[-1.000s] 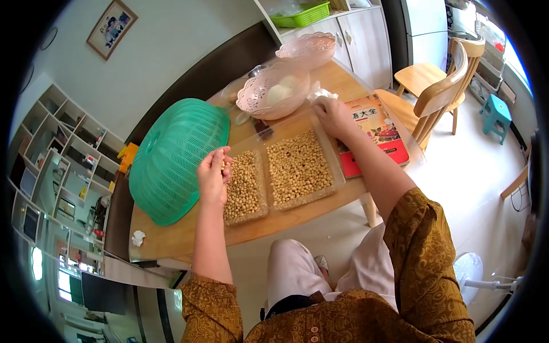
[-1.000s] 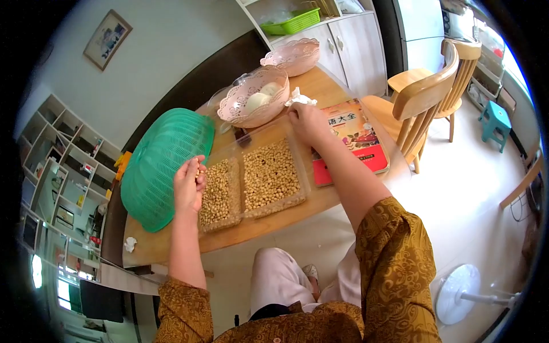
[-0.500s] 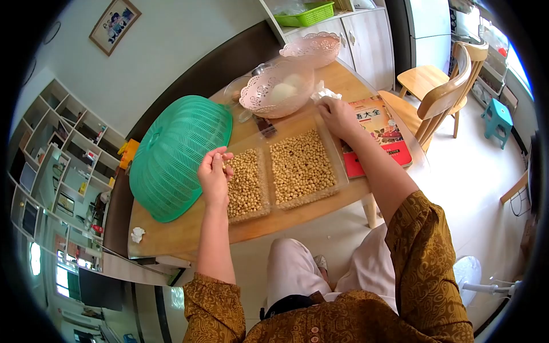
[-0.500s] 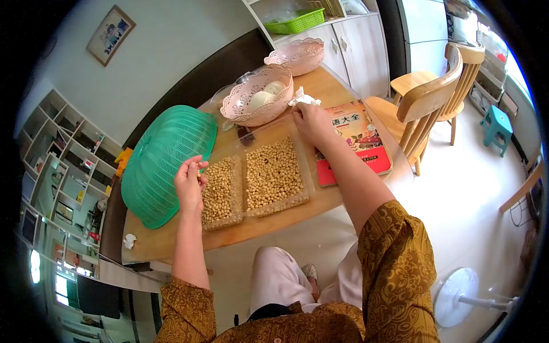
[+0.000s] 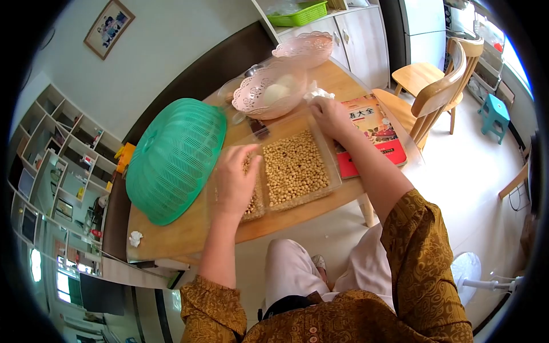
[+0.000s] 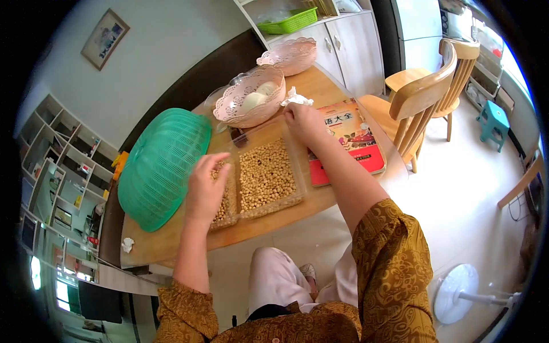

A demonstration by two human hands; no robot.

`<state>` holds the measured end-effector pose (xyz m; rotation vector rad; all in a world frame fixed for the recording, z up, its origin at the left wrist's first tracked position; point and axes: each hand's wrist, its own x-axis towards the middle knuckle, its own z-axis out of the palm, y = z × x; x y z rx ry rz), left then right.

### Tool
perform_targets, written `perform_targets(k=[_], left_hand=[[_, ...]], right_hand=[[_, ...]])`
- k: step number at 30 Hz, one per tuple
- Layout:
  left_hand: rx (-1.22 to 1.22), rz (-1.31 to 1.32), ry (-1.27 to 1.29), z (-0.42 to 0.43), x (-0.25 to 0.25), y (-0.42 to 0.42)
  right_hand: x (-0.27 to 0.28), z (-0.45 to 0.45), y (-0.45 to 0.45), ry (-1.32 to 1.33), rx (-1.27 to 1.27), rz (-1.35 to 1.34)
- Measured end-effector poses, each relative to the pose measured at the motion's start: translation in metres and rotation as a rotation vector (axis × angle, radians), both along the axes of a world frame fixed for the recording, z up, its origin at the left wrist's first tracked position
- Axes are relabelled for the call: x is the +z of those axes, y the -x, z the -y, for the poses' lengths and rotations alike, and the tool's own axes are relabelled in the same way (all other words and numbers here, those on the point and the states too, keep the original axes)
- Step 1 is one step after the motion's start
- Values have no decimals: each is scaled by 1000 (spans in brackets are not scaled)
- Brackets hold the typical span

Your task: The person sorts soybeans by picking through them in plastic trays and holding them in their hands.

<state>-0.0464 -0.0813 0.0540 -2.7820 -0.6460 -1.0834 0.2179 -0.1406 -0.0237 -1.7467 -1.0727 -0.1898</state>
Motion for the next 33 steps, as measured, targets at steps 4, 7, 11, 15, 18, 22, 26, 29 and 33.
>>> perform_targets(k=[4,7,11,15,18,22,26,29,33], left_hand=[[-166,-361,391,35,1,-26],[-224,-483,309,39,-5,-37],[-311,-514,365,31,-12,-42],[-334,-409,623,26,-16,-40],[-294,-53,1101,27,-4,-37],[-323,282,1362,0,9,-14],[-280,482,1330,-38,8,19],[-152,565,1152,-58,-7,34],[13,554,1051,-57,-11,36]], right_hand=[[-1,-1,0,-31,11,-3],[4,4,1,41,42,-27],[1,1,2,-16,4,1],[2,2,3,-9,3,-4],[4,3,4,11,1,-19],[4,3,3,8,16,-30],[3,3,2,9,22,-35],[3,3,2,42,14,-31],[4,4,2,31,38,-40]])
